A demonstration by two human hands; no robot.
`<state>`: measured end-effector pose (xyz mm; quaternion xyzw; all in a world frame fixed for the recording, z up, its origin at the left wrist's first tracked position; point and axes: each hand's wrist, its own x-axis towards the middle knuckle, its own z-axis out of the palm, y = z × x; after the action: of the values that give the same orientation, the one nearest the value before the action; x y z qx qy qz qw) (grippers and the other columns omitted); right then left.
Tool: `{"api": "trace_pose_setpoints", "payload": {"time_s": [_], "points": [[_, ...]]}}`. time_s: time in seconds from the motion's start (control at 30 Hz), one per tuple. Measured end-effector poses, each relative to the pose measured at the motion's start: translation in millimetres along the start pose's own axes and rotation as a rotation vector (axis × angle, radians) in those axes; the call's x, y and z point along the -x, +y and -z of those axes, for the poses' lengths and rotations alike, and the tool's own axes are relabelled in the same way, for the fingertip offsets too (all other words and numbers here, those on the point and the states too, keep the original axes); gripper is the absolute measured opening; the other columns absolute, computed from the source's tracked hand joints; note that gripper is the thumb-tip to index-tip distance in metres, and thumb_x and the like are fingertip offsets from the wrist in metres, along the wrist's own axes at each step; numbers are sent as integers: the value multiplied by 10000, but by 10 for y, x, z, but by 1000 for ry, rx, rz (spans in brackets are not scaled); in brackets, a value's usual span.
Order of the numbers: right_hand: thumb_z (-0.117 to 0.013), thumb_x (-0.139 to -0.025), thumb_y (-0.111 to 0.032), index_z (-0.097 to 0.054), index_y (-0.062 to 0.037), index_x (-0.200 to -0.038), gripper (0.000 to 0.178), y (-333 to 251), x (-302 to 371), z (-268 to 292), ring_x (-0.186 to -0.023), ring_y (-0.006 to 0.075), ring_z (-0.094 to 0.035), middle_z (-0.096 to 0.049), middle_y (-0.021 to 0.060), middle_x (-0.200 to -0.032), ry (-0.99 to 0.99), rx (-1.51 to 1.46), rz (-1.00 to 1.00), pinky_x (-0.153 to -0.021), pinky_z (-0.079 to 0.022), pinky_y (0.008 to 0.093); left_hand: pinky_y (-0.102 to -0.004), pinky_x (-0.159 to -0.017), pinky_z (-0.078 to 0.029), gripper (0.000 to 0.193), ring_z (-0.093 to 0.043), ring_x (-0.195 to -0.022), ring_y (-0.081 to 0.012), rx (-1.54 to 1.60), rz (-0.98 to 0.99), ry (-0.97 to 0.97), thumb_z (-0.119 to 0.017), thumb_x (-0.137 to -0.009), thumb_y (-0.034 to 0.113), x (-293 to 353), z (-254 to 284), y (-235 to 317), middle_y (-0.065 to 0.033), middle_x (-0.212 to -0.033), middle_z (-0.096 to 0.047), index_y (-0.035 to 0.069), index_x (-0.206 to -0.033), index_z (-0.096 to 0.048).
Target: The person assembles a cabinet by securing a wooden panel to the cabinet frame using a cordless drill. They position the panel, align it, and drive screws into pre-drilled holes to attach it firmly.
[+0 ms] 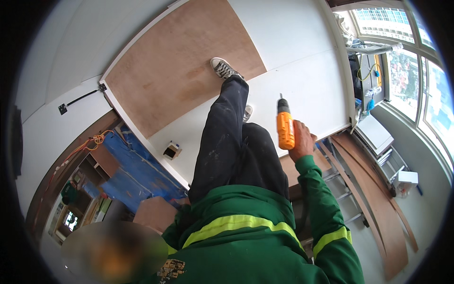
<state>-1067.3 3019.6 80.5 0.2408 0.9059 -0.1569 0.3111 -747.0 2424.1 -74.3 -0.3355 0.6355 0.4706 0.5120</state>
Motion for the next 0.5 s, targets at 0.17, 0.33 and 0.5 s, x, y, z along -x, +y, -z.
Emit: {"api": "trace_pose_setpoints", "payload": {"time_s": [0.17, 0.33, 0.5], "points": [[-723, -910, -218, -592, -139, -1323, 441, -537, -407, 330, -1247, 322, -614, -668, 104, -1240, -45, -43, 142, -1030, -370, 551, -288, -884, -545, 152, -669, -967, -107, 283, 179, 58, -664, -1073, 162, -500, -35, 1071, -4, -1040, -733, 32, -1148, -691], [-680, -931, -216, -609, -151, -1298, 380, -946, -797, 632, -1160, 303, -628, -655, 85, -1136, -120, -22, 291, -1005, -368, 535, -387, -846, -570, 195, -724, -1009, -186, 389, 117, 93, -714, -1042, 270, -579, -16, 2563, -4, -1091, -703, 144, -1177, -651], [-731, -889, -243, -582, -141, -1321, 469, -1249, -1118, 948, -1186, 327, -624, -662, 100, -1174, -202, 14, 280, -1005, -363, 526, -378, -894, -584, 196, -733, -1057, -213, 412, -55, 220, -676, -1068, 251, -824, 189, 3833, -39, -1138, -709, 109, -1199, -641]]}}
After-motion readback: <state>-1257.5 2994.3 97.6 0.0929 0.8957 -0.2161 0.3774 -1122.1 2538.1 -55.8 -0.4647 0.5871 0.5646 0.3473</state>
